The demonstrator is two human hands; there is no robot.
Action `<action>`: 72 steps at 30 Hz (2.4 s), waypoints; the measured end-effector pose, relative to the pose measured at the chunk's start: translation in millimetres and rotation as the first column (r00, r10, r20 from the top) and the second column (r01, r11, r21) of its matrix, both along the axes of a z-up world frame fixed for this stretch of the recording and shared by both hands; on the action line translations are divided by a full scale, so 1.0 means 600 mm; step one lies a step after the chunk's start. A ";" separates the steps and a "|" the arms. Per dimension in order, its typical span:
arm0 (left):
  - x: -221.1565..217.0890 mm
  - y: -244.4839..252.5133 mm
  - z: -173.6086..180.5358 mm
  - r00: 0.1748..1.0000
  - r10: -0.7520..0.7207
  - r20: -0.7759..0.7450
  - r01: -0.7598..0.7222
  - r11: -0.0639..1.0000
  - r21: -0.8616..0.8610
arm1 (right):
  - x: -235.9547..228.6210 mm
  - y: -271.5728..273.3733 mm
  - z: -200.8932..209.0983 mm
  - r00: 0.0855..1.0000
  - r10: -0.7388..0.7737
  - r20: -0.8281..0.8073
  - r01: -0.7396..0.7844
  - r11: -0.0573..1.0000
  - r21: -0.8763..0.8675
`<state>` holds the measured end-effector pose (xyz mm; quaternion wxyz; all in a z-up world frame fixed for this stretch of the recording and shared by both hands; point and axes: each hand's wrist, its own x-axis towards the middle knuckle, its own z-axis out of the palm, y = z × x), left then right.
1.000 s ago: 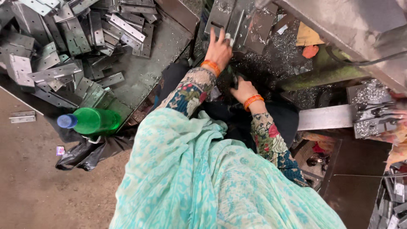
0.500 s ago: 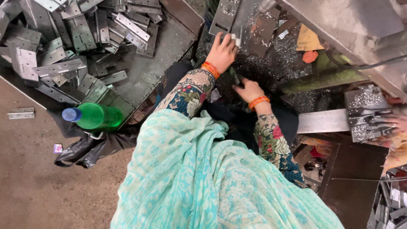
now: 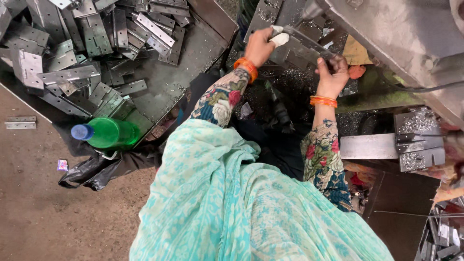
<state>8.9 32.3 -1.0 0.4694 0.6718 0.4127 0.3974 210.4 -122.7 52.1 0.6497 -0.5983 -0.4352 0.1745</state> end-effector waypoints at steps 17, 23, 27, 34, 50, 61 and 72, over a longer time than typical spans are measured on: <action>-0.029 -0.052 -0.003 0.619 0.043 -0.784 0.446 0.803 0.396 | -0.153 -0.042 -0.017 0.668 0.418 0.616 0.067 0.790 -0.609; 0.001 -0.012 -0.022 0.518 0.120 -0.847 0.523 0.739 0.424 | -0.204 -0.128 -0.027 0.640 0.587 0.496 0.292 0.412 -0.863; 0.005 -0.016 -0.027 0.516 0.090 -0.852 0.522 0.756 0.396 | -0.213 -0.147 -0.081 0.721 0.507 0.472 0.270 0.423 -0.865; 0.006 -0.036 -0.027 0.585 0.097 -0.805 0.477 0.761 0.439 | -0.206 -0.178 -0.146 0.781 0.404 0.476 0.256 0.488 -0.835; -0.001 -0.064 -0.009 0.496 0.187 -0.848 0.451 0.779 0.436 | -0.214 -0.185 -0.197 0.789 0.332 0.517 0.244 0.603 -0.760; 0.029 -0.033 -0.056 0.617 0.241 -0.749 0.349 0.770 0.535 | -0.154 -0.127 -0.104 0.725 0.526 0.445 0.244 0.408 -0.880; 0.059 -0.001 -0.072 0.668 0.310 -0.677 0.259 0.756 0.602 | -0.193 -0.204 -0.257 0.767 0.290 0.572 0.232 0.706 -0.669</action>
